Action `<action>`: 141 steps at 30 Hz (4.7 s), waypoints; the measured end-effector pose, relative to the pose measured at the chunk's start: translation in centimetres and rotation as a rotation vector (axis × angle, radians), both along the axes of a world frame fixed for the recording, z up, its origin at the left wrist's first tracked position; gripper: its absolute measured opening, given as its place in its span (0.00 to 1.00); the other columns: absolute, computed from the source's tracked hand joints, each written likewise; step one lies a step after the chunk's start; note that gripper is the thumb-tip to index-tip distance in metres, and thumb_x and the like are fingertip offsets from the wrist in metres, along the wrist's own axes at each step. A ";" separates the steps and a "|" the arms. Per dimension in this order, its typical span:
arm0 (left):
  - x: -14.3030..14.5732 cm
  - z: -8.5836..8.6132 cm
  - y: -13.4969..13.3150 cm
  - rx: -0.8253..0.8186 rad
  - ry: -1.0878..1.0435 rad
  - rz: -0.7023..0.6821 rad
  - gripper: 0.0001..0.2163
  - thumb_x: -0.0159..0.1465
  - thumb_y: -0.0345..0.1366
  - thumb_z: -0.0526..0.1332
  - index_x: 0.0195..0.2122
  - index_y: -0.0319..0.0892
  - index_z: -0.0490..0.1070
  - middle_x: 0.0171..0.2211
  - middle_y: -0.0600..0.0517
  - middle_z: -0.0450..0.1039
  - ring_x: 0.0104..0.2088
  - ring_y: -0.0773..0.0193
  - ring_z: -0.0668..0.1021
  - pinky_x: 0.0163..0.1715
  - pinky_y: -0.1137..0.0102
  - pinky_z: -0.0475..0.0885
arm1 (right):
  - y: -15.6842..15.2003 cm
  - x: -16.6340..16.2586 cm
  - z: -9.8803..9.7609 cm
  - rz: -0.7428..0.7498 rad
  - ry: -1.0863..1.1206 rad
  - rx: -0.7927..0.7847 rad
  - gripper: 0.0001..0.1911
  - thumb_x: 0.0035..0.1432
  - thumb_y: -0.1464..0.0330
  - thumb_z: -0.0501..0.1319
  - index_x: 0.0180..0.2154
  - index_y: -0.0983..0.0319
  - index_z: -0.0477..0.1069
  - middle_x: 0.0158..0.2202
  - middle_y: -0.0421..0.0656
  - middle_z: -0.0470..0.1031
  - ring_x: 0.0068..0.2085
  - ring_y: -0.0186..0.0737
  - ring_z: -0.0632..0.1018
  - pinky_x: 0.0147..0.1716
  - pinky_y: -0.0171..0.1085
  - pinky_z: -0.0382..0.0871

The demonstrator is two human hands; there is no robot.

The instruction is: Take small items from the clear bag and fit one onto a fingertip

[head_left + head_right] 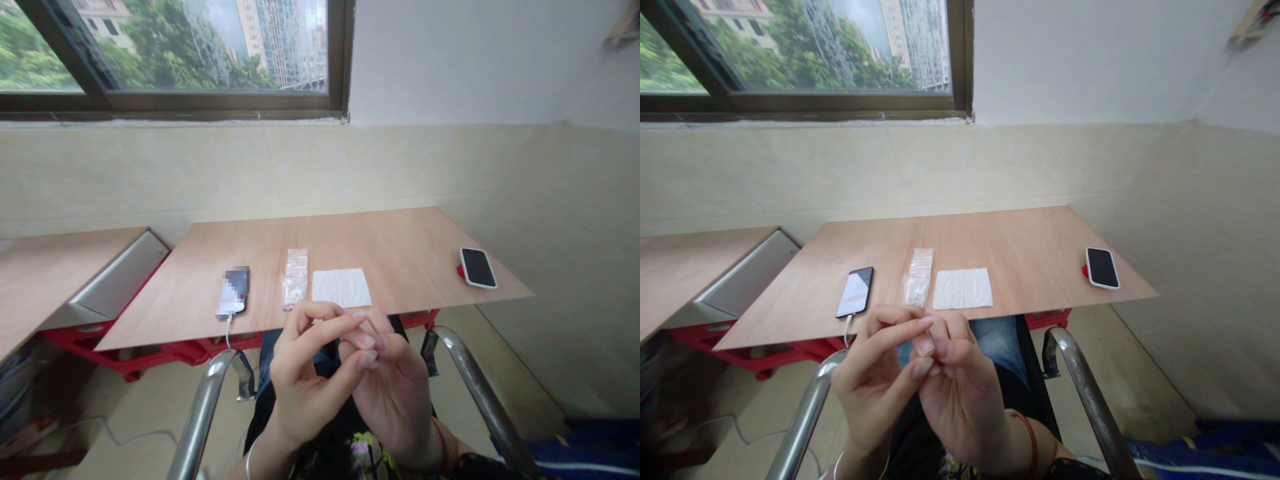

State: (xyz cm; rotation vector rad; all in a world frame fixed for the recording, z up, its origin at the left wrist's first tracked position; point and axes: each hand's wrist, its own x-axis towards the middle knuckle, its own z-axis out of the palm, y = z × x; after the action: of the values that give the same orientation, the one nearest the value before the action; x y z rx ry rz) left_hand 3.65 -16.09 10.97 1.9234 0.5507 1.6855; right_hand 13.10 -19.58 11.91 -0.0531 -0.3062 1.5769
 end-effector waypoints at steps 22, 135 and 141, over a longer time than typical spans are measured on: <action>0.1 0.5 0.2 -0.037 0.022 -0.106 0.10 0.61 0.34 0.65 0.45 0.49 0.75 0.30 0.50 0.75 0.37 0.59 0.72 0.39 0.61 0.72 | 0.1 0.3 0.1 0.112 0.062 -0.017 0.12 0.46 0.77 0.64 0.20 0.62 0.62 0.24 0.35 0.61 0.26 0.25 0.64 0.27 0.18 0.66; 0.6 -1.3 -0.2 0.386 -0.065 0.476 0.11 0.60 0.30 0.66 0.44 0.45 0.75 0.33 0.53 0.75 0.31 0.66 0.76 0.36 0.63 0.76 | -1.1 -2.0 -0.1 -0.252 -0.180 0.075 0.24 0.55 0.74 0.61 0.18 0.64 0.46 0.19 0.34 0.53 0.23 0.25 0.65 0.28 0.22 0.66; 0.9 -1.7 0.0 0.320 -0.094 0.429 0.10 0.59 0.27 0.66 0.42 0.44 0.76 0.32 0.52 0.75 0.32 0.65 0.76 0.33 0.63 0.76 | -0.9 -1.8 -0.6 -0.235 -0.141 0.045 0.22 0.56 0.75 0.61 0.20 0.64 0.48 0.21 0.34 0.57 0.26 0.23 0.68 0.30 0.19 0.67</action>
State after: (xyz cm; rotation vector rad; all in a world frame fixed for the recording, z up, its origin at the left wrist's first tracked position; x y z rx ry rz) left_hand 4.55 -16.05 9.24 2.0312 0.7336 2.2378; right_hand 11.27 -20.45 11.32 -0.1602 -0.4304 1.3351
